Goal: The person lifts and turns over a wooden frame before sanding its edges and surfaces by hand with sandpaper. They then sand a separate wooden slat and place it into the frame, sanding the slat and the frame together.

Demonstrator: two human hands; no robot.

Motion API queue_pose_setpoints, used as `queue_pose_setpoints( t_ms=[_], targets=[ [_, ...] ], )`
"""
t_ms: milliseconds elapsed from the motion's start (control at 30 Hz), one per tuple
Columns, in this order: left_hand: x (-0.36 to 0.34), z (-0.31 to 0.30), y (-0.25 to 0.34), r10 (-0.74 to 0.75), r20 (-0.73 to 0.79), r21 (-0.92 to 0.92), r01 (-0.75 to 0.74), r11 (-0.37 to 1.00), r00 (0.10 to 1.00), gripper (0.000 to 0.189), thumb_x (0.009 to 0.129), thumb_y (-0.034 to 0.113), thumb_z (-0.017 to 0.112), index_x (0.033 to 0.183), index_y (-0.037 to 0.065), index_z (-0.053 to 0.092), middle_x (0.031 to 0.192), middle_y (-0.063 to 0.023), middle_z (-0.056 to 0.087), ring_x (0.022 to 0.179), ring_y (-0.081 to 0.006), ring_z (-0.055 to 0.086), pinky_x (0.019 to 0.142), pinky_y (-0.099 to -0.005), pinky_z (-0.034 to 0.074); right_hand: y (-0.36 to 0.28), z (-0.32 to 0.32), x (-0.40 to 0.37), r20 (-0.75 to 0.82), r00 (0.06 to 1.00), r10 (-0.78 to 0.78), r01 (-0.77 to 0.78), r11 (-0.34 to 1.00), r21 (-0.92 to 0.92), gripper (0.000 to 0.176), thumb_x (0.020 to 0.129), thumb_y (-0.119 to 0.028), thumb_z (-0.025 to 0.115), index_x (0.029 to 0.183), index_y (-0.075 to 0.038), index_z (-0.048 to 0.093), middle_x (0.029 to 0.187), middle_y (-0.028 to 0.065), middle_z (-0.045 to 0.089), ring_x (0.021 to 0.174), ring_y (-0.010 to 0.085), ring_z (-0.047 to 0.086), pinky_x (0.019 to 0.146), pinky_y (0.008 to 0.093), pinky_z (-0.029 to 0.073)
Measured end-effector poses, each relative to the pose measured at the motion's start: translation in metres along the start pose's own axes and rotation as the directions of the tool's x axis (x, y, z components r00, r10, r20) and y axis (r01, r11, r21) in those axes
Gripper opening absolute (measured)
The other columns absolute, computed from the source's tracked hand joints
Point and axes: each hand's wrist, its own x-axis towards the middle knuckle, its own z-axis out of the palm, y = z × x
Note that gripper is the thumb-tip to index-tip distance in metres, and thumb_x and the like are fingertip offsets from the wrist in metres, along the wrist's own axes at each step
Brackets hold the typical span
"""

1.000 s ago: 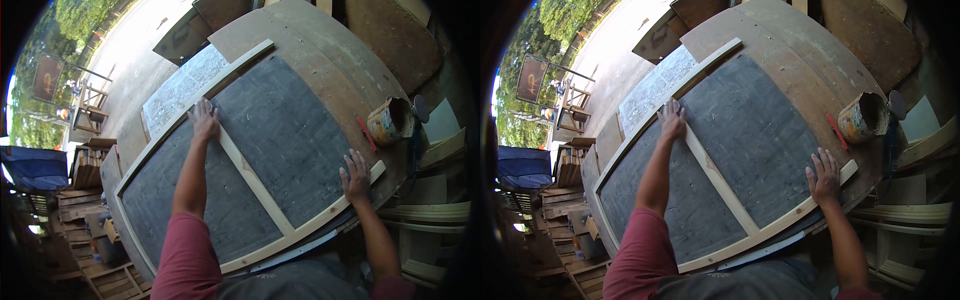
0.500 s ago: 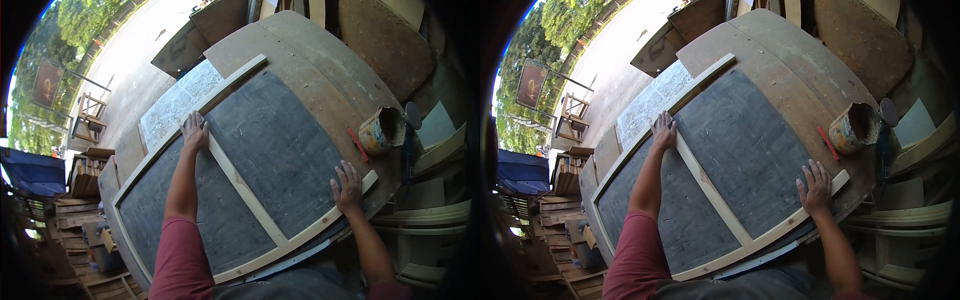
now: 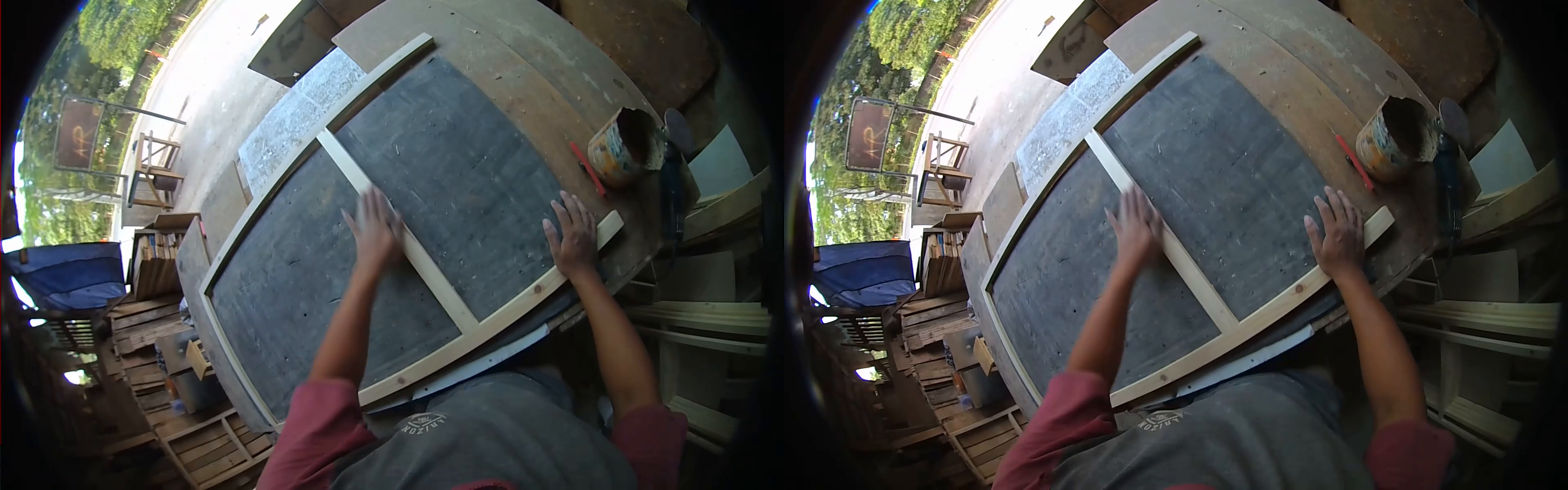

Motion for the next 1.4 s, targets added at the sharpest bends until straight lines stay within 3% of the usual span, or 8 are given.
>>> queue_pose_setpoints(
  t_ms=[200,400,500,633,900,1200,1267,1400],
  targets=[
    [0.032,-0.005,-0.001,-0.054,0.075,0.03,0.052,0.998,0.996,0.067,0.105,0.036,0.035,0.157,-0.004,0.02,0.168,-0.0197,0.012,0.156,-0.0371,0.008,0.116,-0.0728,0.002,0.0,0.004,-0.002,-0.002,1.0,0.014,-0.014,1.0,-0.004,0.047,0.101,-0.042,0.052,0.133,-0.009,0.06,0.148,0.0144,0.051,0.14,0.0362,0.043,0.115,0.0501,0.032],
    [-0.21,-0.025,0.17,0.132,0.25,-0.23,-0.074,0.97,0.959,0.071,0.099,0.03,0.046,0.155,-0.008,0.025,0.165,-0.0251,0.017,0.155,-0.0403,0.014,0.116,-0.0732,0.0,0.002,0.005,-0.004,-0.005,1.0,0.019,-0.019,0.999,-0.033,0.048,0.102,-0.044,0.052,0.134,-0.009,0.06,0.149,0.0137,0.05,0.14,0.0356,0.043,0.115,0.0508,0.031],
    [-0.167,0.002,0.118,0.187,0.16,0.132,-0.208,0.969,0.969,0.07,0.101,0.032,0.045,0.155,-0.007,0.024,0.166,-0.0239,0.018,0.155,-0.0396,0.015,0.117,-0.0722,0.001,0.003,0.005,-0.004,-0.007,1.0,0.005,-0.006,1.0,-0.019,0.048,0.102,-0.044,0.052,0.134,-0.009,0.059,0.15,0.0132,0.05,0.141,0.0349,0.043,0.116,0.0502,0.031],
    [-0.024,-0.017,0.038,-0.09,0.067,0.001,0.09,0.996,0.994,0.067,0.107,0.036,0.04,0.157,-0.004,0.021,0.167,-0.024,0.014,0.155,-0.0394,0.012,0.12,-0.0669,0.005,0.001,0.006,-0.004,0.005,1.0,0.025,-0.025,0.999,-0.03,0.049,0.102,-0.044,0.051,0.135,-0.009,0.059,0.15,0.0128,0.049,0.141,0.034,0.042,0.116,0.0498,0.03],
    [-0.23,-0.033,0.172,0.126,0.262,-0.114,-0.099,0.989,0.957,0.071,0.102,0.033,0.047,0.154,-0.009,0.024,0.165,-0.0246,0.018,0.155,-0.0395,0.014,0.119,-0.0688,0.0,0.003,0.007,-0.004,0.004,1.0,0.021,-0.021,0.999,-0.029,0.05,0.103,-0.045,0.049,0.135,-0.008,0.06,0.15,0.0128,0.05,0.141,0.0336,0.042,0.116,0.0494,0.031],
    [-0.153,-0.021,0.139,0.115,0.063,-0.1,-0.109,0.989,0.991,0.066,0.1,0.029,0.048,0.15,-0.011,0.032,0.162,-0.0277,0.024,0.152,-0.043,0.021,0.119,-0.0678,0.004,0.004,0.01,-0.005,-0.016,1.0,0.002,-0.002,0.999,-0.04,0.051,0.103,-0.046,0.048,0.136,-0.009,0.059,0.149,0.0127,0.05,0.14,0.0335,0.043,0.116,0.0497,0.03],
    [-0.212,-0.037,0.179,0.139,0.302,-0.143,-0.099,0.985,0.943,0.071,0.101,0.032,0.049,0.153,-0.01,0.027,0.163,-0.0283,0.021,0.154,-0.0422,0.016,0.119,-0.0681,0.001,0.004,0.007,-0.002,-0.015,1.0,0.001,-0.002,0.999,-0.039,0.051,0.103,-0.046,0.048,0.136,-0.009,0.059,0.149,0.0126,0.05,0.14,0.0334,0.043,0.116,0.0496,0.03],
    [-0.245,-0.034,0.187,0.212,0.318,-0.225,-0.144,0.964,0.924,0.071,0.102,0.033,0.049,0.154,-0.009,0.025,0.165,-0.0268,0.018,0.155,-0.0395,0.013,0.119,-0.0675,-0.003,0.005,0.009,-0.005,-0.005,1.0,-0.005,0.005,0.998,-0.056,0.051,0.103,-0.046,0.048,0.136,-0.009,0.059,0.15,0.0124,0.05,0.14,0.033,0.043,0.115,0.0492,0.03]
  ],
)
